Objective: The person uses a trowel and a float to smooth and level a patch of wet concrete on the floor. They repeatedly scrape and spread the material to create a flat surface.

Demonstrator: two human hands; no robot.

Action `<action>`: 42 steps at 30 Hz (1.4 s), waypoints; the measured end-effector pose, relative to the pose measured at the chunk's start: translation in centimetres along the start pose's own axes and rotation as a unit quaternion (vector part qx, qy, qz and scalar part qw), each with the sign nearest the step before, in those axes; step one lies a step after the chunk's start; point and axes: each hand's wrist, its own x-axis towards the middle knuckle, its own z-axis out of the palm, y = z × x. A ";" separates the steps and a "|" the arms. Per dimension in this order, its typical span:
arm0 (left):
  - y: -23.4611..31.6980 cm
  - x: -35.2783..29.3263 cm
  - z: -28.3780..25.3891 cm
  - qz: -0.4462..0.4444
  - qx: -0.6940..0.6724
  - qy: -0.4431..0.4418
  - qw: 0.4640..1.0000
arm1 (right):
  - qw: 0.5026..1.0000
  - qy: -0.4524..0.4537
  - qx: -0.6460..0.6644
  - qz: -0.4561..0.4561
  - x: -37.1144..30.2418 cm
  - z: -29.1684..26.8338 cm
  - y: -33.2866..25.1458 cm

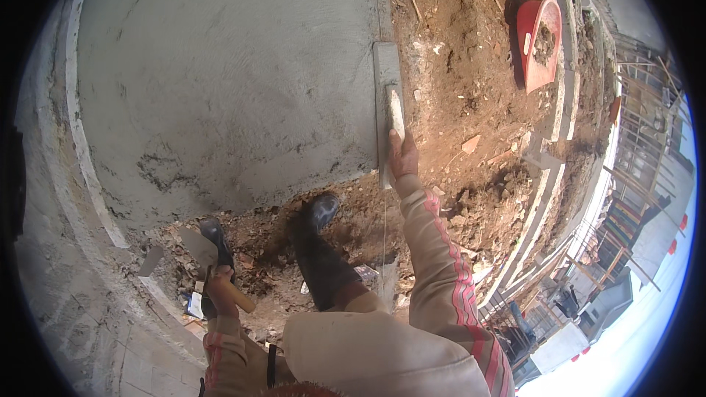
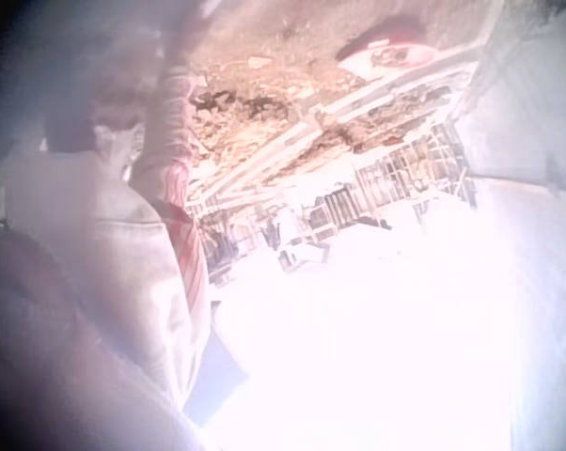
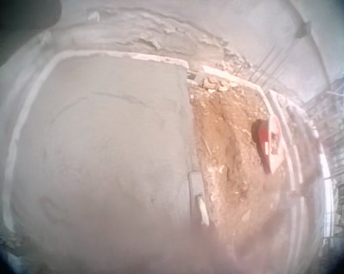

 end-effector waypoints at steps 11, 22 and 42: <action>5.1 4.5 3.6 0.013 -0.117 -0.006 0.993 | 0.998 -0.040 0.019 0.050 11.9 5.1 -16.1; 7.2 4.3 4.2 -0.018 -0.162 -0.022 0.986 | 0.983 0.013 0.169 0.076 -4.4 4.5 -2.2; 6.0 4.3 1.2 -0.077 -0.262 -0.064 0.960 | 0.999 0.007 0.000 0.045 -8.1 16.2 -7.8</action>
